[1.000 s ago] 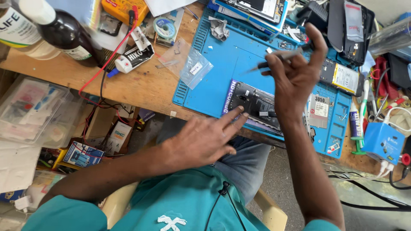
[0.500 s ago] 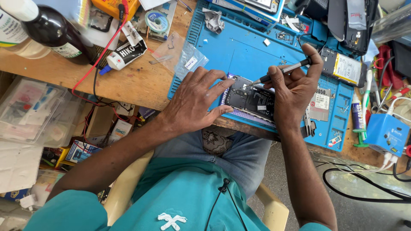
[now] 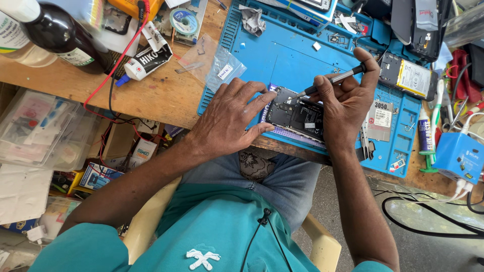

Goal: The person uses a screwdriver to remove and reinsert screws on a disassembled smartphone, then powers on the device to verify the screen and touch response. The person continues to adjust internal components with the screwdriver.

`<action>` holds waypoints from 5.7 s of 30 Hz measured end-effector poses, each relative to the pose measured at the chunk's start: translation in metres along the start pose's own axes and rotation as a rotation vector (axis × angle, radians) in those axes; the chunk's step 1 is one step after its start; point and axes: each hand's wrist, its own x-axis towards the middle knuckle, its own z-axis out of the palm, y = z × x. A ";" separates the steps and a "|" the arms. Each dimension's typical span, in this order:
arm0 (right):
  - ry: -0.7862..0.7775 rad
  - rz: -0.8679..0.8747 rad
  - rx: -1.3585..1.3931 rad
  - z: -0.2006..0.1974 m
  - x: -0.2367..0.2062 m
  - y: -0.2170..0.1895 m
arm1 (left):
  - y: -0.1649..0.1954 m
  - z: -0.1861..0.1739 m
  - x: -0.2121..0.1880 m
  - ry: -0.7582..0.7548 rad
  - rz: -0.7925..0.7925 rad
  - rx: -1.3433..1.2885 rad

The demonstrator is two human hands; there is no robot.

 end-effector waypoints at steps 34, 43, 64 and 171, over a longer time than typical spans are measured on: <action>-0.342 -0.437 -0.429 0.008 -0.006 -0.055 | 0.007 0.003 -0.006 -0.088 0.061 0.028; -0.460 -0.308 -0.265 0.017 0.010 -0.074 | 0.009 0.007 -0.015 -0.089 0.072 0.046; -0.395 -0.355 -0.369 0.020 0.015 -0.082 | 0.001 -0.012 -0.010 0.008 0.097 -0.002; 0.599 0.117 0.140 -0.034 -0.086 0.013 | -0.154 -0.045 0.254 -0.454 0.297 0.370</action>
